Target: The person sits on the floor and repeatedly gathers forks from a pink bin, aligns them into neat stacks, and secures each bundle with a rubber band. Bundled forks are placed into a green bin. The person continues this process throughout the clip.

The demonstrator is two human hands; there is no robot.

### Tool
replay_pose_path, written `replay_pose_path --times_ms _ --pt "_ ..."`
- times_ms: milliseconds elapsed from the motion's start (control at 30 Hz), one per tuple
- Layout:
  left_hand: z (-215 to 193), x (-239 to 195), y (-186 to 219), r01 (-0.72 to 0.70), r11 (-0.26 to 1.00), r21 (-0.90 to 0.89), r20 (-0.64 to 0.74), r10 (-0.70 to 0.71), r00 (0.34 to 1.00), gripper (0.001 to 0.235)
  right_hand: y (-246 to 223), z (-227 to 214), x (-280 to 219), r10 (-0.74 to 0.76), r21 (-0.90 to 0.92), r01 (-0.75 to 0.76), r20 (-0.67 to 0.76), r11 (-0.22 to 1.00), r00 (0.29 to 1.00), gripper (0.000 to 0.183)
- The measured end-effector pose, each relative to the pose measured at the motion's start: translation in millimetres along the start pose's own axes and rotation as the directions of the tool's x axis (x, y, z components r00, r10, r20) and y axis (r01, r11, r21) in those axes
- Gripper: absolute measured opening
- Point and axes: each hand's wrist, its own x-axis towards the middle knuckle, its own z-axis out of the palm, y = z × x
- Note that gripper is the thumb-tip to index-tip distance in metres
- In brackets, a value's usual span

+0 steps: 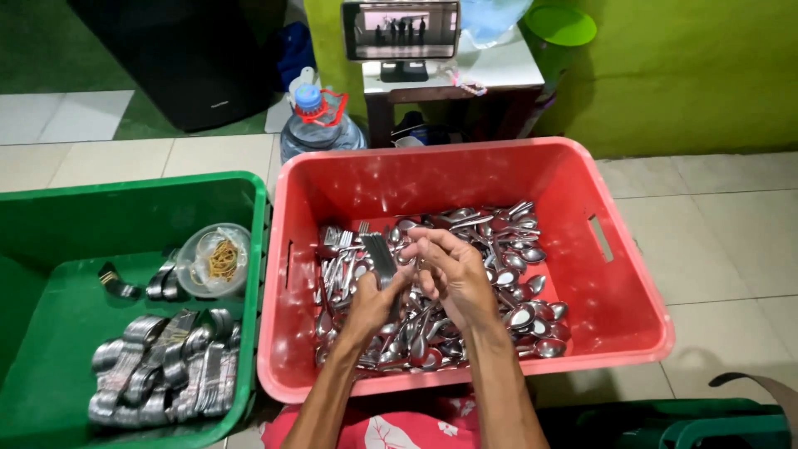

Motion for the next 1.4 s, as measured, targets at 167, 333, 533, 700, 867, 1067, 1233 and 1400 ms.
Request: replay_pose_path --times_ms 167,333,533,700,867,1067,1233,1400 --pt "-3.7 -16.9 -4.3 -0.186 0.817 0.545 0.014 0.213 0.977 0.053 1.3 -12.6 2.6 -0.07 -0.352 0.035 -0.087 0.935 0.994 0.039" --pt "-10.3 -31.6 -0.1 -0.232 0.593 0.771 0.125 0.217 0.968 0.025 10.6 -9.7 10.9 -0.033 -0.507 -0.018 -0.092 0.862 0.995 0.046" --pt "-16.1 -18.9 -41.9 -0.18 0.438 0.881 0.126 0.149 0.981 0.019 36.2 -23.4 17.1 0.019 -0.662 0.001 0.024 0.749 1.0 0.035" --pt "-27.6 -5.0 -54.2 -0.196 0.485 0.852 0.146 0.139 0.98 0.024 41.7 -24.9 22.7 0.076 -0.737 -0.036 0.021 0.675 0.997 0.04" --pt "-28.7 -7.8 -54.4 -0.19 0.435 0.88 0.176 0.071 0.982 0.027 26.4 -7.9 9.6 0.062 -0.809 -0.013 0.029 0.588 0.998 0.038" --pt "-33.2 9.3 -77.0 -0.164 0.418 0.893 0.158 0.05 0.986 0.03 24.1 -3.9 10.1 0.047 -0.853 0.014 0.045 0.522 0.998 0.035" --pt "-34.1 7.8 -72.4 -0.156 0.436 0.887 0.147 0.054 0.988 0.032 17.1 6.0 5.6 0.042 -0.867 0.034 0.063 0.497 0.997 0.036" --pt "-26.8 -8.0 -51.4 -0.154 0.455 0.877 0.148 0.048 0.988 0.033 24.6 1.2 4.8 0.003 -0.911 0.085 0.094 0.403 0.996 0.035"
